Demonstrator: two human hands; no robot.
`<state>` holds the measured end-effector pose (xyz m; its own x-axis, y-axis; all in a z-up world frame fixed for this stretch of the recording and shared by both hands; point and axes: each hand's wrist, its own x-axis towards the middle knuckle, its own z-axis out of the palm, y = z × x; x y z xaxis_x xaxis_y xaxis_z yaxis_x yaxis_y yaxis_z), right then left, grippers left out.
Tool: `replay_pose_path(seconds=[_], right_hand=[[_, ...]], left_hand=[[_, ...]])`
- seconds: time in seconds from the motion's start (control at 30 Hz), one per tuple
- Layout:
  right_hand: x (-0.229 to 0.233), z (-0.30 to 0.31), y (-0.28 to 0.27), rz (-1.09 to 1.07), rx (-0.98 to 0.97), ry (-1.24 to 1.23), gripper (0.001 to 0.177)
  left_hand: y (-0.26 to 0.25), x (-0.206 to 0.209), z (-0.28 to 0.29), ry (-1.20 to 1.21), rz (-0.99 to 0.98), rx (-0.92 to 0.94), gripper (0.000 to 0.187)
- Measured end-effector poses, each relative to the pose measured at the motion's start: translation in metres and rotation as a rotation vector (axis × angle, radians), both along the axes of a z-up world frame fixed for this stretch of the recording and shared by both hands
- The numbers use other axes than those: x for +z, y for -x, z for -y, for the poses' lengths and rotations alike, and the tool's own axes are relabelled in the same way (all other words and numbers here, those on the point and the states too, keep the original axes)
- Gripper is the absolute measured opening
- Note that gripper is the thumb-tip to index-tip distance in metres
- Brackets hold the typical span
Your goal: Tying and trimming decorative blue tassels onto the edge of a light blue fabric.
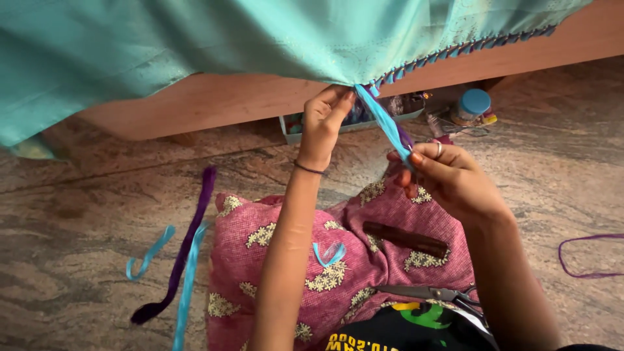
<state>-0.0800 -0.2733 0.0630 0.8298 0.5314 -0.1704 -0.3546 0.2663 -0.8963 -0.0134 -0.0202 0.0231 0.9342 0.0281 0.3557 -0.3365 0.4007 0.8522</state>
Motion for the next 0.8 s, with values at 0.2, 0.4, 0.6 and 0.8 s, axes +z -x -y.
replay_pose_path(seconds=[0.2,0.4,0.6,0.8], right_hand=[[0.003,0.005,-0.007,-0.03,0.005,-0.087,0.028],[0.002,0.011,-0.012,-0.083,-0.016,-0.155,0.028],[0.006,0.01,-0.011,-0.08,-0.024,-0.178,0.025],[0.005,0.008,-0.01,-0.069,-0.041,-0.137,0.027]], left_hand=[[-0.004,-0.004,0.002,-0.071,-0.033,0.019,0.017],[0.0,0.003,0.003,-0.014,0.036,-0.073,0.013],[0.001,0.01,-0.003,-0.116,0.096,0.022,0.02],[0.007,0.027,-0.006,-0.289,0.092,0.088,0.022]])
